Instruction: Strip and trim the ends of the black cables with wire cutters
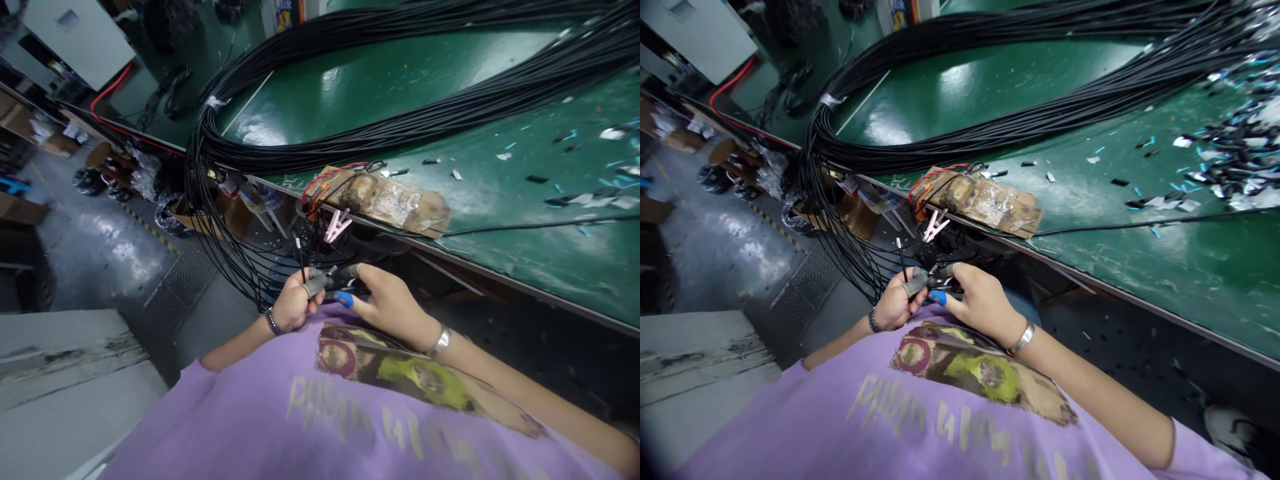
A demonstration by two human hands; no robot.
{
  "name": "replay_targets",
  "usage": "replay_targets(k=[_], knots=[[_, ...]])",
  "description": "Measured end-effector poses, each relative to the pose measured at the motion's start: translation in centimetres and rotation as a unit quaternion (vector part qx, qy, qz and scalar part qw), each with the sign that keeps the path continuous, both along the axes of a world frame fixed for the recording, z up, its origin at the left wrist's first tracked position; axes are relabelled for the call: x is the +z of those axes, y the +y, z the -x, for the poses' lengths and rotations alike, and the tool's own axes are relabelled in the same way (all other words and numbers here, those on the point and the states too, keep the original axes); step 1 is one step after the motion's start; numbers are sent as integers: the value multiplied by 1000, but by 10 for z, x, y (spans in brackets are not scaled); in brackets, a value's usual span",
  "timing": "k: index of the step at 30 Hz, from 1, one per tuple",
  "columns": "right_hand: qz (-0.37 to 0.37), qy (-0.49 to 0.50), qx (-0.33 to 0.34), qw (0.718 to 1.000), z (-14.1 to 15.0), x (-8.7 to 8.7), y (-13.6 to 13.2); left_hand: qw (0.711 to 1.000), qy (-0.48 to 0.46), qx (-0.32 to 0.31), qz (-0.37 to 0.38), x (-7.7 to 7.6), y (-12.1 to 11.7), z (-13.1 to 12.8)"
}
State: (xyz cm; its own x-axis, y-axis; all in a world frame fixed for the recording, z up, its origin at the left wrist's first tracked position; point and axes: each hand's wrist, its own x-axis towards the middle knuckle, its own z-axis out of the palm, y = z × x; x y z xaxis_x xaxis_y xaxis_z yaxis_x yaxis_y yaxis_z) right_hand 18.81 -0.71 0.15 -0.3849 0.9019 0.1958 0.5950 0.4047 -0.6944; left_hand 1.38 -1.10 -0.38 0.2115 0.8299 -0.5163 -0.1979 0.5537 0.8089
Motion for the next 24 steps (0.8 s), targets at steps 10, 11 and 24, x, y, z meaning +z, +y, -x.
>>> replay_targets(k=[10, 11, 24], knots=[[208, 215, -124, 946, 8, -9, 12, 987, 94, -39, -125, 1, -2, -2], [212, 222, -166, 937, 7, -11, 14, 984, 109, -35, -134, 0, -2, 0], [341, 320, -64, 882, 30, -4, 9, 996, 59, -54, -28, 5, -6, 2]])
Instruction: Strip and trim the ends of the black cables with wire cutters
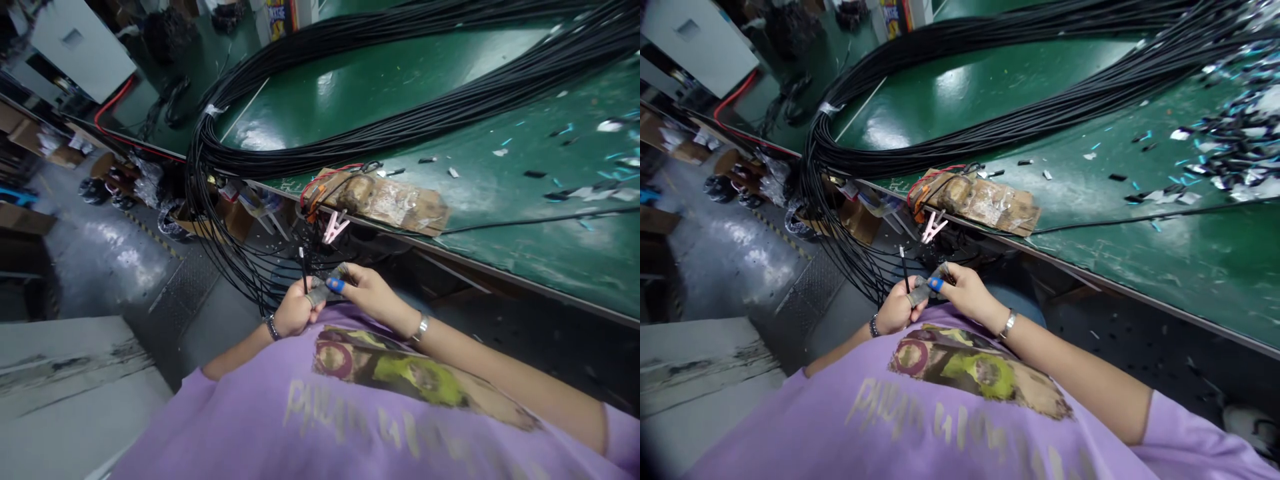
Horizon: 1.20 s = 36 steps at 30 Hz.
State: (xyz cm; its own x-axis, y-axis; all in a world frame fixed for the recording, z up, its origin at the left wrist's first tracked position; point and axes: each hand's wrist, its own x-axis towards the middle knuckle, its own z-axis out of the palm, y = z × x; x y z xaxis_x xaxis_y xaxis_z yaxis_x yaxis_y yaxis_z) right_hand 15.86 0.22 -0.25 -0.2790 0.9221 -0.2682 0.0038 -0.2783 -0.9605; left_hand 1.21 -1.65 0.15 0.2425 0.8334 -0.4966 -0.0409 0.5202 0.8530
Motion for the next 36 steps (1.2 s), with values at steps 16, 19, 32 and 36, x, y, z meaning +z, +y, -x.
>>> replay_targets(k=[16, 19, 32, 36], knots=[[90, 60, -8, 994, -7, -8, -7, 996, -59, 16, 61, 1, 0, 0], [91, 57, -18, 994, -4, -9, -7, 997, -46, 16, 52, 0, 0, 0], [254, 183, -6, 950, -5, -12, -3, 992, -87, -3, 92, -3, 0, 1], [206, 145, -25, 967, -5, -11, -5, 972, -158, -4, 173, -8, 4, 7]])
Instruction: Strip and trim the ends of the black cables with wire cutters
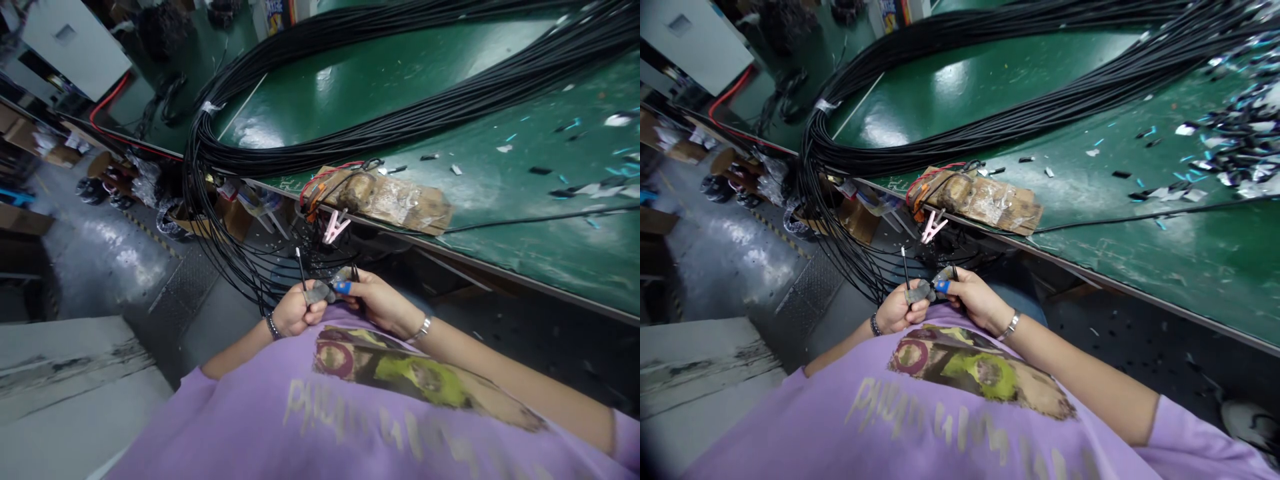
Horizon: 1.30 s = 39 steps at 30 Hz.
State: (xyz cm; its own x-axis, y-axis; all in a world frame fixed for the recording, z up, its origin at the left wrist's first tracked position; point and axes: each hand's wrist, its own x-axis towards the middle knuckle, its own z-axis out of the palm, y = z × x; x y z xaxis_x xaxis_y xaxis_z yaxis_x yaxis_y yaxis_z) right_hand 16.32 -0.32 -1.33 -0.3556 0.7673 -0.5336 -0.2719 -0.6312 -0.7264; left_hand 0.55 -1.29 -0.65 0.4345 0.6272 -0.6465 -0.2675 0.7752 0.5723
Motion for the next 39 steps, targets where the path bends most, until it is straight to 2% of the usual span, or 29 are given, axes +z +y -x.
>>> replay_targets(k=[5, 10, 14, 17, 20, 24, 29, 35, 39], knots=[[-82, -57, 25, 995, -2, 7, 0, 1000, 9, 0, -4, 1, -1, 0], [-158, -145, 39, 976, -4, 6, 4, 981, 140, -26, -130, 11, -4, -6], [-136, -171, 56, 974, -1, 0, 4, 951, 197, -40, -235, 7, -6, -7], [-77, -163, 64, 982, 1, -3, 2, 943, 189, -60, -266, 1, -7, -5], [-66, -146, 52, 986, -2, -2, 1, 958, 173, -48, -223, 3, -7, -4], [-182, -113, 27, 976, -12, 1, -1, 982, 129, -18, -136, 6, -6, -2], [-258, -116, 78, 956, -16, 2, -2, 997, 44, -9, -55, 3, -5, 1], [-253, -128, 108, 953, -15, 7, 0, 999, 2, -18, -28, 0, -4, 6], [-203, -85, 115, 969, -16, 8, 0, 998, -33, -48, -9, -2, -2, 9]])
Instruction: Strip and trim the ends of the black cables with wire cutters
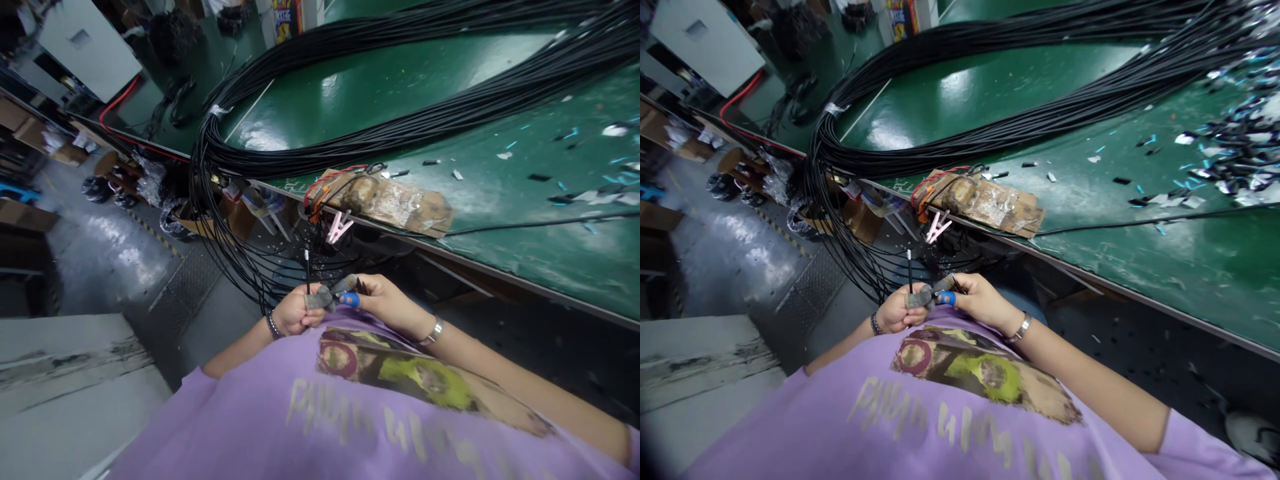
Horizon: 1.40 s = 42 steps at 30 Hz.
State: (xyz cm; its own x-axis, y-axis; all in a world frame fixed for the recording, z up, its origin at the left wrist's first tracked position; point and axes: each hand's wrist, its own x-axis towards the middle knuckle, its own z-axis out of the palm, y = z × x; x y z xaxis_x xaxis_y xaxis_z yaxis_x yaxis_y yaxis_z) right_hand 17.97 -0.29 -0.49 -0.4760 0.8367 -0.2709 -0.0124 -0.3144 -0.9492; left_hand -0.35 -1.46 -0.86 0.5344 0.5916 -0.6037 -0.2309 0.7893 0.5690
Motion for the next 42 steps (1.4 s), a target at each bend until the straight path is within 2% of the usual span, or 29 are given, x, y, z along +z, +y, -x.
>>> replay_targets(k=[5, 8, 11, 14, 17, 19, 21, 24, 26, 30, 33, 36, 42], knots=[[142, 120, 58, 981, 0, -8, 2, 996, 0, -92, -15, 0, 1, 2], [190, 143, 106, 966, 1, -13, 2, 984, 63, -135, -99, 5, -1, 1], [189, 81, 119, 971, 5, -14, 3, 955, 126, -156, -218, 9, -2, -1], [78, -55, 24, 995, 7, -13, 5, 929, 155, -167, -292, 11, -2, -1], [-74, -168, -67, 981, -1, -8, 7, 915, 187, -129, -332, 13, -3, 0], [-157, -220, -39, 962, -11, 0, 4, 911, 215, -78, -344, 14, -4, -1], [-239, -273, 14, 932, -21, 9, -2, 908, 228, -44, -348, 15, -5, -2], [-347, -350, 55, 869, -28, 23, -14, 899, 240, -17, -365, 13, -6, -3], [-400, -378, 58, 833, -25, 30, -21, 886, 259, -11, -384, 11, -7, -2], [-461, -429, 35, 776, -17, 34, -25, 837, 319, -32, -444, 4, -9, 2], [-475, -466, 40, 746, -14, 34, -23, 791, 367, -45, -487, 1, -10, 5], [-473, -480, 58, 737, -13, 33, -22, 771, 390, -53, -501, -2, -11, 7], [-470, -472, 65, 743, -12, 29, -20, 767, 393, -57, -505, -4, -11, 6]])
